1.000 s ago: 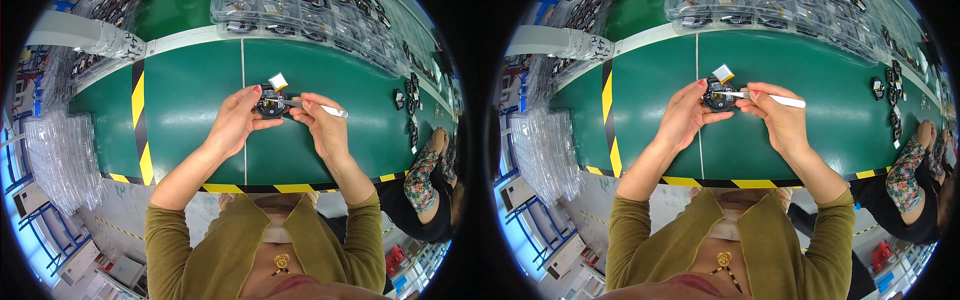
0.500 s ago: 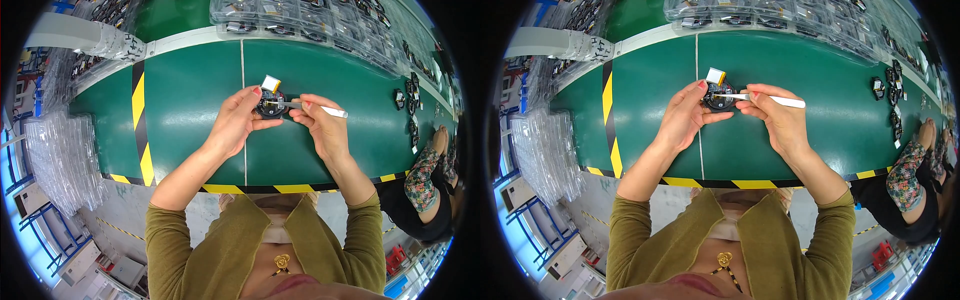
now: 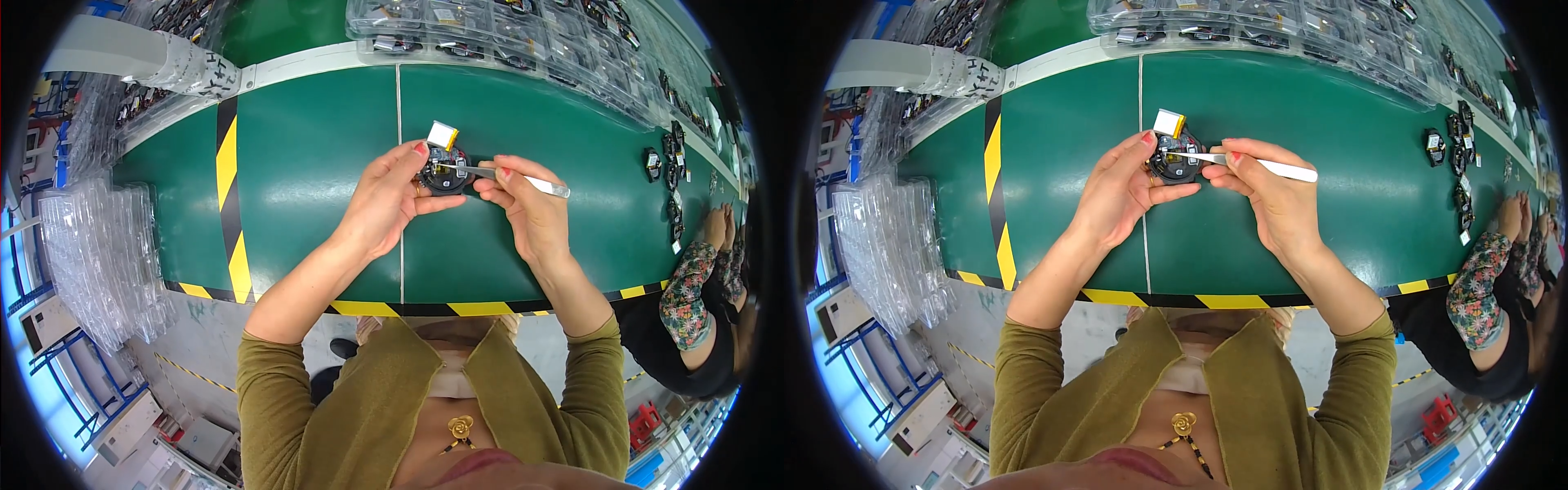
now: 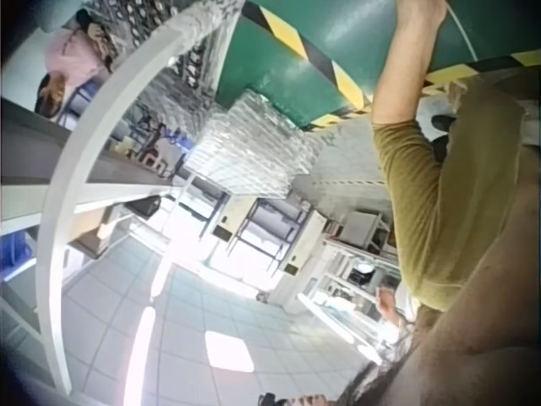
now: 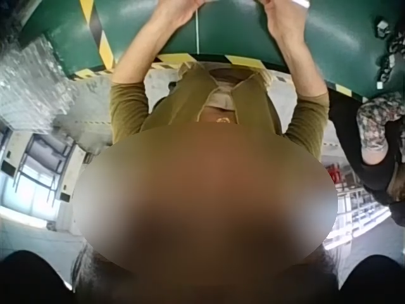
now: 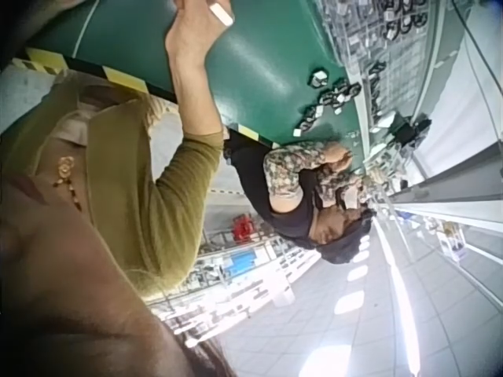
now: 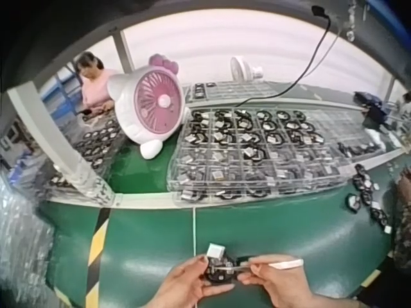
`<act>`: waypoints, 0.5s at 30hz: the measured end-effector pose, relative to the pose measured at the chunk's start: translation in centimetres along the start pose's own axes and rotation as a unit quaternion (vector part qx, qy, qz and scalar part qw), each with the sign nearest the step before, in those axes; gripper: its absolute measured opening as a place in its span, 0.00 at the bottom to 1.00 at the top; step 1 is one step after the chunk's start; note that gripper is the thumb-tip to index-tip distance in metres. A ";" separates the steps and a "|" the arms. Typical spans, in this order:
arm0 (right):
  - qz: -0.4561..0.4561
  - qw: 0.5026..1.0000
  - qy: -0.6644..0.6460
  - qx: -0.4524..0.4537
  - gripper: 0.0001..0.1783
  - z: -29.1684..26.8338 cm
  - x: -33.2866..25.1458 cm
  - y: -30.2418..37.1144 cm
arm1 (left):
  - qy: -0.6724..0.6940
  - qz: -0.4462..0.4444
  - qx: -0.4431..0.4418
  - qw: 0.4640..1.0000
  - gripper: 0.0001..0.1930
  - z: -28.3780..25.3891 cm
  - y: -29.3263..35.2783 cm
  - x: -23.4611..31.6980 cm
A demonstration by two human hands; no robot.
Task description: Assembling small electronic components onto circuit boards using tweezers.
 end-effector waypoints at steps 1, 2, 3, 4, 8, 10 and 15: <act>-0.001 1.000 -0.001 0.000 0.10 0.0 0.1 0.0 | 0.005 -0.002 0.000 1.000 0.16 0.0 0.0 0.0; -0.001 1.000 -0.002 0.000 0.10 0.0 0.1 0.0 | 0.005 -0.001 0.000 1.000 0.16 -0.1 0.0 0.0; 0.001 1.000 -0.001 0.001 0.10 0.1 0.1 0.0 | 0.003 0.001 -0.001 1.000 0.16 -0.1 0.0 0.0; 0.002 1.000 0.000 0.002 0.10 0.1 0.1 0.0 | 0.001 0.003 -0.002 1.000 0.16 -0.1 0.0 0.0; 0.006 1.000 0.004 0.014 0.10 0.1 -0.1 0.1 | -0.005 0.009 -0.006 1.000 0.16 0.0 0.0 -0.1; 0.013 1.000 0.002 0.014 0.10 0.1 -0.1 0.0 | -0.006 0.014 -0.007 1.000 0.16 -0.1 0.0 -0.2; 0.015 1.000 -0.005 0.015 0.10 0.1 -0.1 0.1 | -0.017 0.018 -0.007 1.000 0.16 0.0 0.1 -0.1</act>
Point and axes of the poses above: each hand's wrist, its own y-axis away from the middle knuckle, its own z-axis out of the palm, x = y × z, the point moved 1 cm from there along -y, towards the middle knuckle, and after that the axes turned 10 degrees about -z, right-handed, at the moved point
